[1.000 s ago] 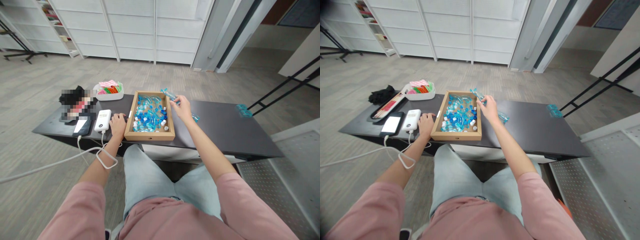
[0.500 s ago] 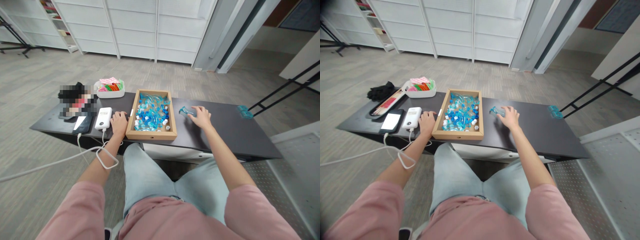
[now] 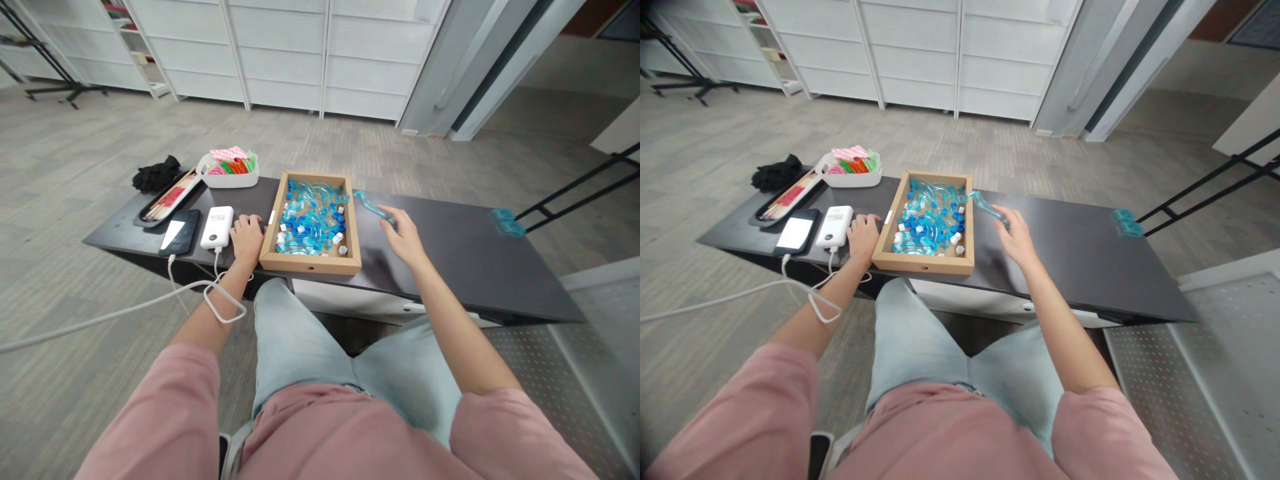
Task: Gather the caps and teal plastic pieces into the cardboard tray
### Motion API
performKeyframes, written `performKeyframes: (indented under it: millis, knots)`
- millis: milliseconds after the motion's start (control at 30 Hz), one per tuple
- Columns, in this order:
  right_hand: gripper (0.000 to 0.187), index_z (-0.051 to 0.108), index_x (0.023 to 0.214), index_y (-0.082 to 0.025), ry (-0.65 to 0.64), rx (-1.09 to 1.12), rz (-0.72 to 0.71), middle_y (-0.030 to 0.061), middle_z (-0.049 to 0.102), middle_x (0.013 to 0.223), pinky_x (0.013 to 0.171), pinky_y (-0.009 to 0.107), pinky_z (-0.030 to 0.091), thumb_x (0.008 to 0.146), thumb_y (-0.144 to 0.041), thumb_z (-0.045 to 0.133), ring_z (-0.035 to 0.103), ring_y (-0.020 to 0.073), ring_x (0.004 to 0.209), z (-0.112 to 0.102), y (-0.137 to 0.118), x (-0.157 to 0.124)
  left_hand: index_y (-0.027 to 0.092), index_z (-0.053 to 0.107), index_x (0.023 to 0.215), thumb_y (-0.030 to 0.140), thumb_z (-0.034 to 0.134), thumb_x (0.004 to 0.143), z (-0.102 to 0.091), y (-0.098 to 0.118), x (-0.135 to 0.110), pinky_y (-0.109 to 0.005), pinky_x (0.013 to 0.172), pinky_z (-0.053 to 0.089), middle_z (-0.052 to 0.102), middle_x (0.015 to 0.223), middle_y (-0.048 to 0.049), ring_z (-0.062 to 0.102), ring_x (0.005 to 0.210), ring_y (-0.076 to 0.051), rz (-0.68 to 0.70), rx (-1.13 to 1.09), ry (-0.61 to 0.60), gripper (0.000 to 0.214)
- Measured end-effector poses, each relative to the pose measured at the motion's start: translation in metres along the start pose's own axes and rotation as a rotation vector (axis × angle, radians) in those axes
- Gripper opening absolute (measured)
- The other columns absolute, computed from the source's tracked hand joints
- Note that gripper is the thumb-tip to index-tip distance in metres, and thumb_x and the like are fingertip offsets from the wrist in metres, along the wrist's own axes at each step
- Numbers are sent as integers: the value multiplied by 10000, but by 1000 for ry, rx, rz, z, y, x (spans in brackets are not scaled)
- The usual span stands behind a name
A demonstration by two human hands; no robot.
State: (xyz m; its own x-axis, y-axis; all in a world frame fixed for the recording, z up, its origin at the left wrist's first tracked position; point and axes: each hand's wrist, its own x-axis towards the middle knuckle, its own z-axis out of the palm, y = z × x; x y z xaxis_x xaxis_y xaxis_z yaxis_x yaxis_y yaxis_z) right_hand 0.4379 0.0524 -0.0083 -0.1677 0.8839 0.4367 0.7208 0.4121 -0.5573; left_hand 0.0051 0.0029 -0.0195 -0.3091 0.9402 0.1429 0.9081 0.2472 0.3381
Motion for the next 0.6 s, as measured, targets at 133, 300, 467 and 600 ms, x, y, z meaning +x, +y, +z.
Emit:
performKeyframes:
  millis: [133, 300, 467, 600]
  knots:
    - [475, 759, 1578, -339, -234, 124, -198, 117, 764, 1417, 1204, 519, 570, 1150, -438, 580, 728, 328, 1302, 35, -68, 11, 108, 703, 1503, 244, 496, 1207, 3, -3, 1, -482, 1075, 327, 606, 1512, -269, 502, 1335, -338, -9, -28, 9, 386]
    - [550, 717, 1628, -365, -414, 96, -275, 118, 731, 1537, 1251, 581, 484, 1113, -560, 708, 674, 374, 1443, 48, -92, 1, 73, 684, 1547, 248, 446, 1217, 1, -2, 0, -483, 1076, 334, 594, 1536, -288, 498, 1346, -343, 5, 0, -8, 443]
    - [439, 785, 1498, -336, -208, -54, -52, 139, 778, 1435, 1228, 599, 442, 1135, -524, 623, 697, 386, 1359, 9, -20, -14, 79, 656, 1581, 240, 361, 1216, -6, 4, -3, -480, 1111, 363, 585, 1581, -300, 529, 1407, -379, -12, 79, -41, 496]
    - [376, 798, 1378, -289, -34, -234, 236, 158, 770, 1416, 1220, 615, 434, 1071, -435, 636, 689, 384, 1321, -46, 66, -29, 104, 638, 1601, 274, 316, 1195, -7, 6, -2, -487, 1132, 422, 584, 1615, -299, 558, 1445, -411, -28, 144, -63, 545]
